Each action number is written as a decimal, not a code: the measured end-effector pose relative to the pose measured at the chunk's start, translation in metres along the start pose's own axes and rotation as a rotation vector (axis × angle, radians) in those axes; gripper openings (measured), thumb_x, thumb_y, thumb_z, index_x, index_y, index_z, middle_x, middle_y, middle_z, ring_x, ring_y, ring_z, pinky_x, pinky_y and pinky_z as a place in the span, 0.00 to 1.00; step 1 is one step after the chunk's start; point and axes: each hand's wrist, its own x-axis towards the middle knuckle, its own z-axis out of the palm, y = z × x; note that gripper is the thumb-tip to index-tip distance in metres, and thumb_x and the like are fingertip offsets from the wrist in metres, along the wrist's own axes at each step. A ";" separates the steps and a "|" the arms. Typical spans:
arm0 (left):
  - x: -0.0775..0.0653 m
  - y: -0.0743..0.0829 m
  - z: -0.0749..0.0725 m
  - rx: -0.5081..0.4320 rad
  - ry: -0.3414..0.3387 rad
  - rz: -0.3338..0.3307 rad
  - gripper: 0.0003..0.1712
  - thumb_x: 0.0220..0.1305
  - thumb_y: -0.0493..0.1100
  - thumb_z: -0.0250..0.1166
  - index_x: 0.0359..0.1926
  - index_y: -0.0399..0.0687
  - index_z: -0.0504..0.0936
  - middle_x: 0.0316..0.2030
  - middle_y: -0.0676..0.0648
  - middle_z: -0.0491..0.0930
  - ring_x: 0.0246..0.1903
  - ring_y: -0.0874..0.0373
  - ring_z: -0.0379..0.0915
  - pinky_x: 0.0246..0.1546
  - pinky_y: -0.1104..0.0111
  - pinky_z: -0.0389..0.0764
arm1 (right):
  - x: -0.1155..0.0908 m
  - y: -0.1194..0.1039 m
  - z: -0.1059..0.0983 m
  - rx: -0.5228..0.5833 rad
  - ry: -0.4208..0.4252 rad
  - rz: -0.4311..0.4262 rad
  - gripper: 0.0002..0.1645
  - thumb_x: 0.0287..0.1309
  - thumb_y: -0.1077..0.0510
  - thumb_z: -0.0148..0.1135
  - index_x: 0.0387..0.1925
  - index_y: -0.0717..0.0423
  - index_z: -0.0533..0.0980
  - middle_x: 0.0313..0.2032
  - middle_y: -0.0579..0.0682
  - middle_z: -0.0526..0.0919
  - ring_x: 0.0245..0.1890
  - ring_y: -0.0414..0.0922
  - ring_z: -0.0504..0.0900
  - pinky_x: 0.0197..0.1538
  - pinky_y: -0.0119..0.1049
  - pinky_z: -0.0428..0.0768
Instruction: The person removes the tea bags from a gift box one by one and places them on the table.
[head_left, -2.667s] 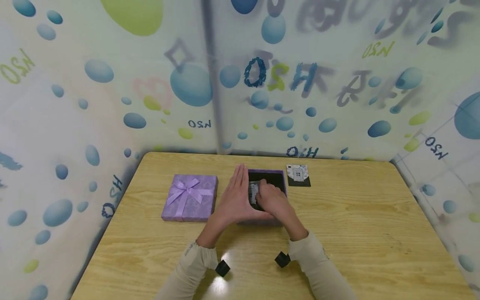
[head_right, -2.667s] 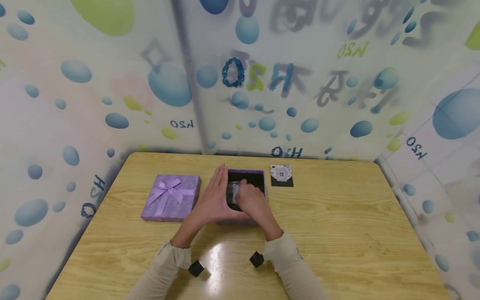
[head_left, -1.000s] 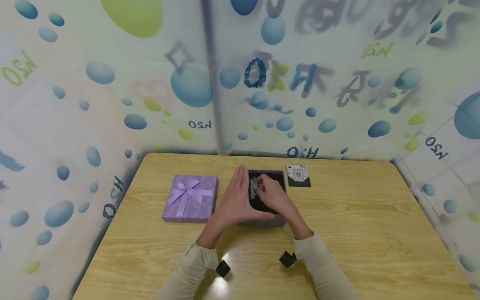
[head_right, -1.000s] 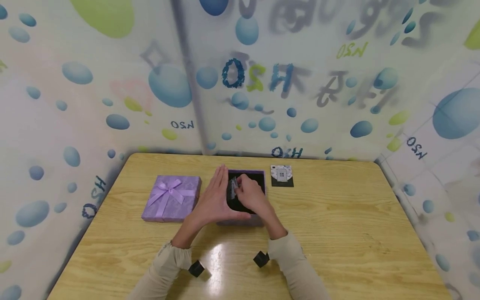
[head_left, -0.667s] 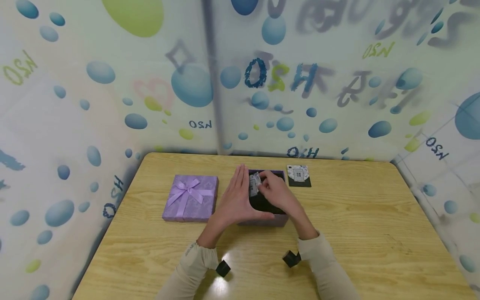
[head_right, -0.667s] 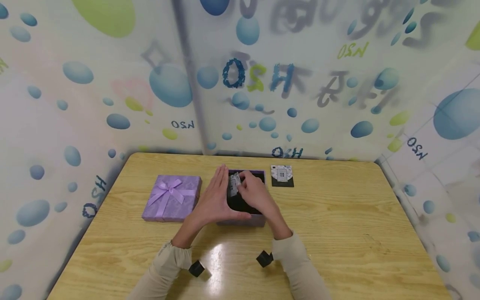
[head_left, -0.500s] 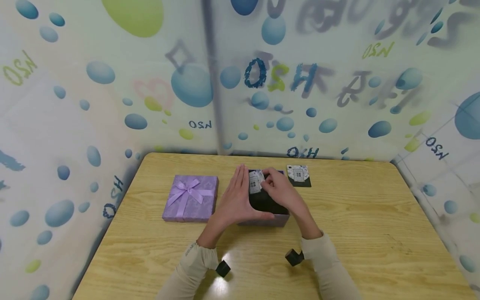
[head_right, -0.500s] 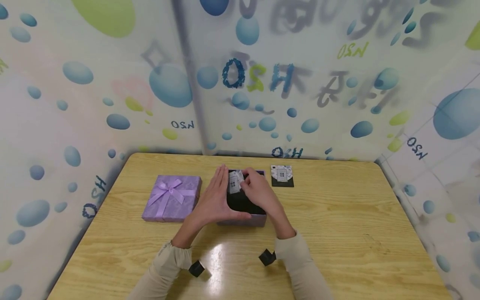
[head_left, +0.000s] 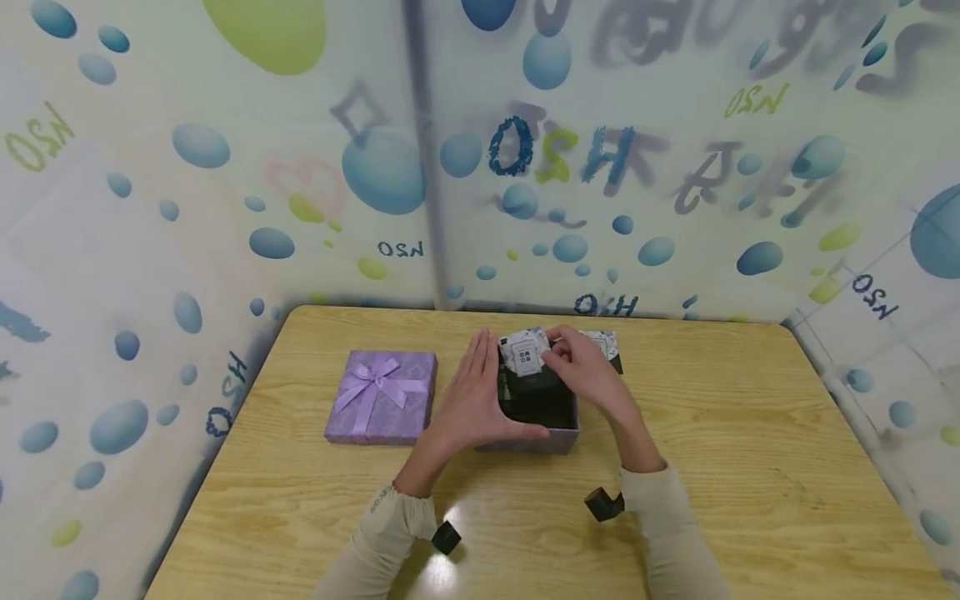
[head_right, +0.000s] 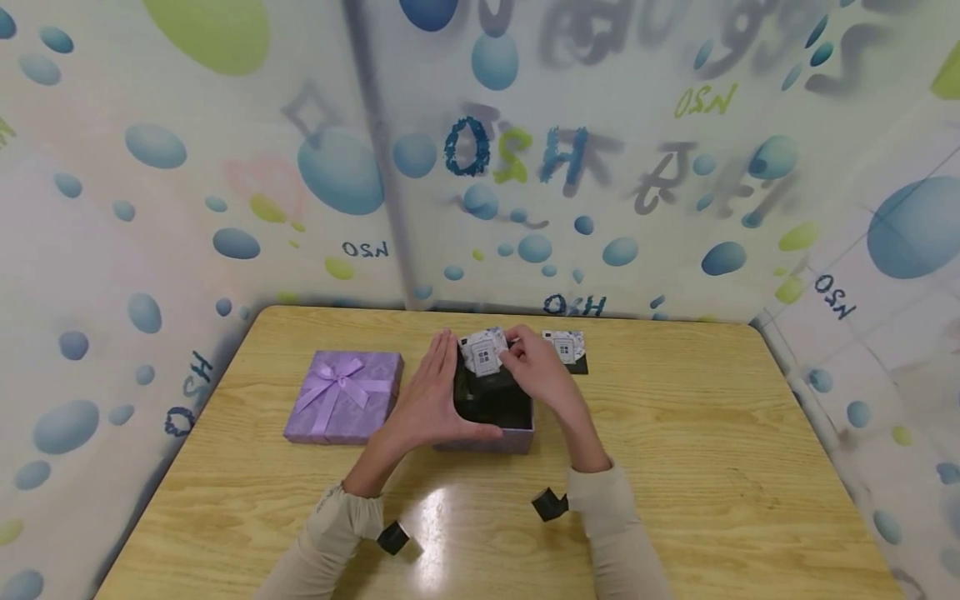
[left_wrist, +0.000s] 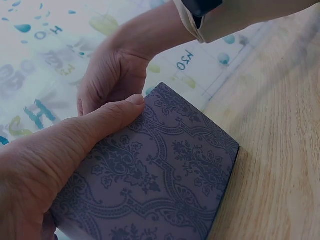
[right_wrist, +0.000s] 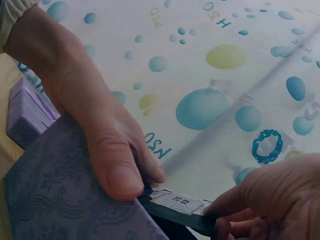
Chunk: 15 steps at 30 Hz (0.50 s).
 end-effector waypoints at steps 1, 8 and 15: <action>0.000 0.000 0.000 -0.002 0.002 0.001 0.93 0.37 0.87 0.71 0.81 0.48 0.22 0.82 0.47 0.20 0.81 0.56 0.14 0.81 0.54 0.42 | 0.000 0.001 -0.001 0.003 -0.002 -0.002 0.19 0.76 0.61 0.58 0.61 0.68 0.74 0.41 0.59 0.84 0.37 0.50 0.80 0.44 0.46 0.79; -0.001 0.001 0.000 -0.002 -0.006 -0.004 0.93 0.36 0.87 0.71 0.81 0.48 0.22 0.82 0.47 0.19 0.81 0.56 0.14 0.81 0.54 0.42 | 0.000 0.007 -0.008 0.027 0.015 0.031 0.18 0.76 0.60 0.58 0.60 0.68 0.75 0.44 0.61 0.86 0.40 0.51 0.82 0.43 0.42 0.80; 0.000 0.001 0.000 0.008 -0.013 -0.011 0.93 0.35 0.89 0.70 0.82 0.49 0.22 0.82 0.49 0.19 0.80 0.57 0.12 0.81 0.54 0.42 | -0.001 0.013 -0.023 0.081 0.061 0.092 0.18 0.77 0.59 0.57 0.59 0.68 0.74 0.44 0.62 0.84 0.39 0.51 0.79 0.39 0.38 0.77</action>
